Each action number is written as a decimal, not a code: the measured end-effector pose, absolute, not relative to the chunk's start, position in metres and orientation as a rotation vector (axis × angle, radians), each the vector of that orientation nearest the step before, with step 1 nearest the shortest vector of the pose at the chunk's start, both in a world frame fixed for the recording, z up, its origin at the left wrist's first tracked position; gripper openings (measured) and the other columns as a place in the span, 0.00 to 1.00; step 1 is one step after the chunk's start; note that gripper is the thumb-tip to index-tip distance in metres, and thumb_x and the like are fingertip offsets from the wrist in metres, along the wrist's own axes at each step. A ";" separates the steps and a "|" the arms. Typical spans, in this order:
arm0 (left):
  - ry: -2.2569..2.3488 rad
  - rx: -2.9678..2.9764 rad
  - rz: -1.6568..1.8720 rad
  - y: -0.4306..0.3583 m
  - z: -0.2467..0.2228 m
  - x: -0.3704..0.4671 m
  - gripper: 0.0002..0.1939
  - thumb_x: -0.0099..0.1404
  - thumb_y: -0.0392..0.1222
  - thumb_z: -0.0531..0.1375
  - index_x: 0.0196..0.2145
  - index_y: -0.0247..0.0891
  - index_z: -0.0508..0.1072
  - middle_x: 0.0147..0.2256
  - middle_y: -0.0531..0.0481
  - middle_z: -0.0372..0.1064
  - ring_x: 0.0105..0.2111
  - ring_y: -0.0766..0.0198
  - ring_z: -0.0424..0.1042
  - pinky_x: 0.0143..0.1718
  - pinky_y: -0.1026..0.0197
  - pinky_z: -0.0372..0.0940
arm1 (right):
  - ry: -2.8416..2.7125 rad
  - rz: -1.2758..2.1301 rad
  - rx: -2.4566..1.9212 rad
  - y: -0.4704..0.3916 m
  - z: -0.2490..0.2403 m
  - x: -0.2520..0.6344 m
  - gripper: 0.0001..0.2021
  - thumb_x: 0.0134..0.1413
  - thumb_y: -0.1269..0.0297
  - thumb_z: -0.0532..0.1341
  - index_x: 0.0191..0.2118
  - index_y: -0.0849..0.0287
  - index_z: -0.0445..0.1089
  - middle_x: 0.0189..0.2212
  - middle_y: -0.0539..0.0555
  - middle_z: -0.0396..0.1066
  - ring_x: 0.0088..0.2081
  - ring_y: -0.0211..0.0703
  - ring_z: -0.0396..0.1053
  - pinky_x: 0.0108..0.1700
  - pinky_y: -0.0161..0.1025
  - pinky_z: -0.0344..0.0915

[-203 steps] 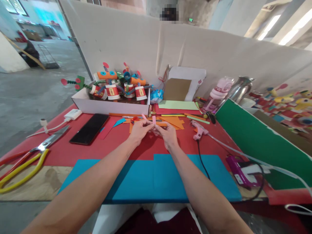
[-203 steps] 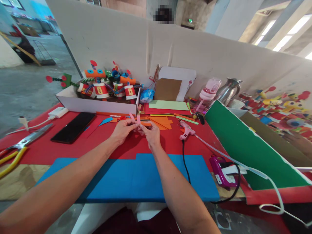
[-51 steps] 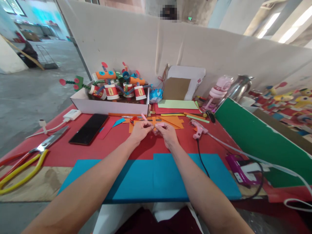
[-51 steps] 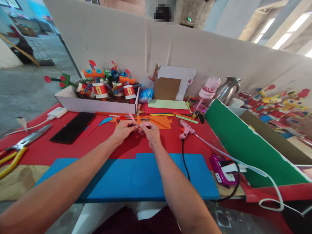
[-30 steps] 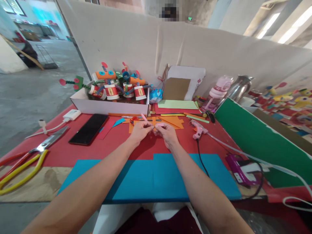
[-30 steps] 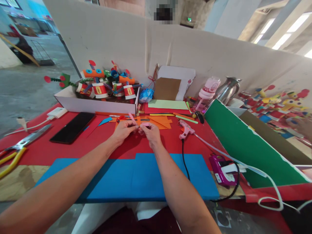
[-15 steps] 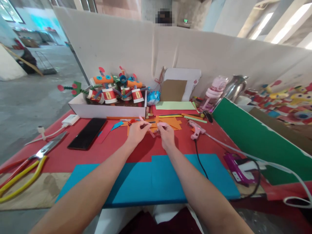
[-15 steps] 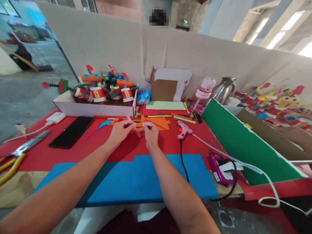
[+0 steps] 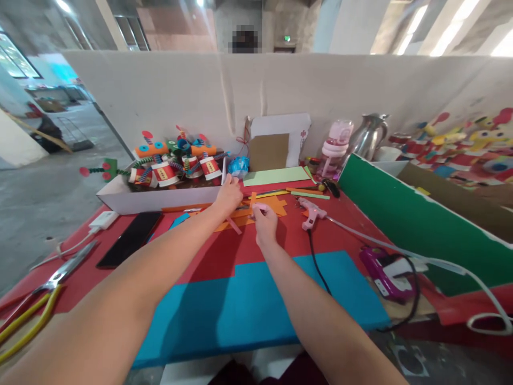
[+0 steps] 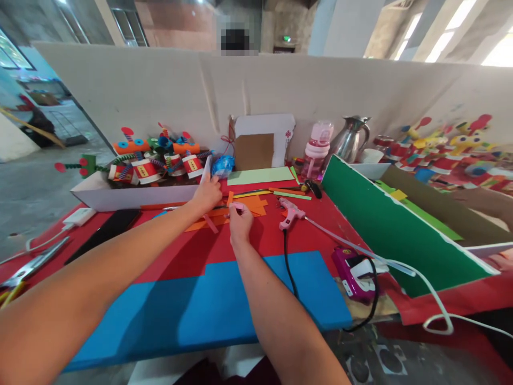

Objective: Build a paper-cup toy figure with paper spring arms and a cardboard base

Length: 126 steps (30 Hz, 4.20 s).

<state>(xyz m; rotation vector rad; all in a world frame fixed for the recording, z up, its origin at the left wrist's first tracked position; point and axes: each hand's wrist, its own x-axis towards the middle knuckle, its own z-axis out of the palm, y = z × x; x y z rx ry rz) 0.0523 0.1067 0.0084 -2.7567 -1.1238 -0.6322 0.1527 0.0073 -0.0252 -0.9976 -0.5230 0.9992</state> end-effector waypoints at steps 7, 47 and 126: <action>-1.219 -2.521 -0.642 0.077 0.027 0.035 0.15 0.65 0.37 0.51 0.28 0.34 0.75 0.30 0.38 0.71 0.43 0.48 0.65 0.49 0.46 0.55 | -0.498 1.037 -0.947 0.007 -0.026 0.152 0.07 0.37 0.62 0.64 0.26 0.59 0.68 0.18 0.43 0.64 0.20 0.31 0.59 0.26 0.34 0.63; -1.643 -2.526 -1.247 0.019 0.028 0.006 0.12 0.65 0.41 0.52 0.31 0.38 0.75 0.30 0.48 0.75 0.31 0.61 0.71 0.36 0.61 0.62 | -0.569 1.204 -0.825 0.002 -0.022 0.151 0.10 0.36 0.61 0.69 0.26 0.58 0.70 0.16 0.41 0.62 0.19 0.30 0.56 0.25 0.32 0.61; -2.197 -2.712 -2.625 0.011 -0.007 0.020 0.18 0.42 0.51 0.70 0.24 0.35 0.73 0.20 0.54 0.69 0.21 0.68 0.67 0.26 0.63 0.65 | -0.763 1.438 -0.878 -0.013 -0.012 0.147 0.17 0.30 0.58 0.74 0.29 0.58 0.71 0.18 0.45 0.71 0.19 0.33 0.67 0.22 0.31 0.64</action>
